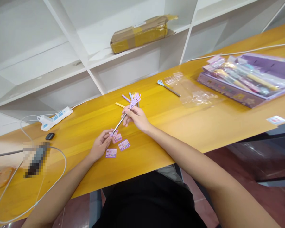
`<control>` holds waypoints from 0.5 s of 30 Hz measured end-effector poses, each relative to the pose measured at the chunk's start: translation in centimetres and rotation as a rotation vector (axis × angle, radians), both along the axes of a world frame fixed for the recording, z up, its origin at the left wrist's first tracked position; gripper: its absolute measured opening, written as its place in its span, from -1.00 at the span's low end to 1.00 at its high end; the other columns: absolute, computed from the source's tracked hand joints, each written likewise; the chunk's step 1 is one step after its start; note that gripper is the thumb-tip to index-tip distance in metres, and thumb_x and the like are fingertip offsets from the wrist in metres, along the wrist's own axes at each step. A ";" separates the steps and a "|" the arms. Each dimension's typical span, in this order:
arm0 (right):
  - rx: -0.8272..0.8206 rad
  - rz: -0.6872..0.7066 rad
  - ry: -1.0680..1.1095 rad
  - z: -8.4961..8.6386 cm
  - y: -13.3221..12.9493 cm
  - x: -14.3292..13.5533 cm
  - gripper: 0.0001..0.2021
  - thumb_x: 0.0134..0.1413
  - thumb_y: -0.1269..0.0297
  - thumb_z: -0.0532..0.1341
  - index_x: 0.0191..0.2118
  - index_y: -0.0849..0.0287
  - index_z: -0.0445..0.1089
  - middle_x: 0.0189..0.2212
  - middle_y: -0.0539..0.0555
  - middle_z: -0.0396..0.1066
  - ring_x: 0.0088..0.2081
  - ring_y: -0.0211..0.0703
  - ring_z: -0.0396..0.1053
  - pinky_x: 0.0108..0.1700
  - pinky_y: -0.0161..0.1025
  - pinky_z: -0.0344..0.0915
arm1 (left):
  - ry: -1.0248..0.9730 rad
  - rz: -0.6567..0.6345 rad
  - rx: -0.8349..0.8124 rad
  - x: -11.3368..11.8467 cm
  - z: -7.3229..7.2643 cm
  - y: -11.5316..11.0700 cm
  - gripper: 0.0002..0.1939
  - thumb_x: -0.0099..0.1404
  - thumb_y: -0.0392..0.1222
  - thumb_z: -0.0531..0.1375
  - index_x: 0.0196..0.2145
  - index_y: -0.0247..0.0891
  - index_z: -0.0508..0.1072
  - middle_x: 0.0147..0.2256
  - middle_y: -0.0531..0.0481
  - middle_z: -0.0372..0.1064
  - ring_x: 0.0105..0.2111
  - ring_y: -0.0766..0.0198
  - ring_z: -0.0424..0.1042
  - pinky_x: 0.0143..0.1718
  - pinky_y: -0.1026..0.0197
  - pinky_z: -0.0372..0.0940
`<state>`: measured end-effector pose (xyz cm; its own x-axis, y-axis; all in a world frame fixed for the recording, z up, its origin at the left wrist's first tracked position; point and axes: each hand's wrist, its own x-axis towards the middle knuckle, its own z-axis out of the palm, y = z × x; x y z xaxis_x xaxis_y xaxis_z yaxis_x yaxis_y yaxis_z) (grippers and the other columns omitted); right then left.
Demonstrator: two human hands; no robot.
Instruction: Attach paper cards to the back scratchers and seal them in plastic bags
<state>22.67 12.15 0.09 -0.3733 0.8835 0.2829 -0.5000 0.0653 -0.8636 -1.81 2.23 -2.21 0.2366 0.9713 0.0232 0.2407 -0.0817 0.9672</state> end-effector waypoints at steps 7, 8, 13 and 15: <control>-0.047 0.009 0.007 -0.9 0.8 -0.3 -0.46 0.14 -0.19 0.42 -0.18 0.23 0.32 -0.33 0.05 0.50 -0.49 -0.22 0.54 -0.50 -0.35 0.45 | 0.005 0.008 -0.045 -0.2 0.1 0.0 -0.54 0.50 0.17 0.20 0.14 -0.21 0.38 -0.33 0.02 0.49 -0.44 0.35 0.34 -0.38 0.29 0.18; -0.053 0.003 -0.009 -1.0 0.9 -0.3 -0.45 0.13 -0.20 0.42 -0.18 0.23 0.33 -0.33 0.05 0.50 -0.48 -0.23 0.54 -0.49 -0.34 0.45 | 0.012 0.012 -0.046 -0.2 0.1 0.1 -0.52 0.49 0.18 0.20 0.16 -0.21 0.38 -0.33 0.02 0.49 -0.46 0.36 0.31 -0.41 0.30 0.16; -0.053 -0.075 -0.069 -0.6 1.8 0.5 -0.42 0.11 -0.25 0.40 -0.17 0.27 0.45 -0.33 0.07 0.49 -0.50 -0.31 0.46 -0.50 -0.38 0.36 | -0.005 0.018 -0.058 -0.1 0.1 0.3 -0.49 0.47 0.22 0.20 0.16 -0.18 0.39 -0.38 0.09 0.44 -0.60 0.43 0.08 -0.54 0.30 -0.01; -0.053 -0.127 -0.027 -0.5 2.5 1.1 -0.39 0.10 -0.30 0.38 -0.18 0.27 0.47 -0.34 0.06 0.47 -0.53 -0.36 0.40 -0.53 -0.40 0.30 | -0.017 0.002 -0.066 -0.2 0.2 0.4 -0.50 0.47 0.22 0.20 0.15 -0.18 0.40 -0.40 0.11 0.41 -0.62 0.45 0.01 -0.56 0.30 -0.05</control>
<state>23.74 14.65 -0.40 -0.2647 0.9376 0.2255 -0.4668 0.0800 -0.8807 -1.97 2.61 -2.05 0.2348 0.9713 -0.0373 0.2245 -0.0169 0.9743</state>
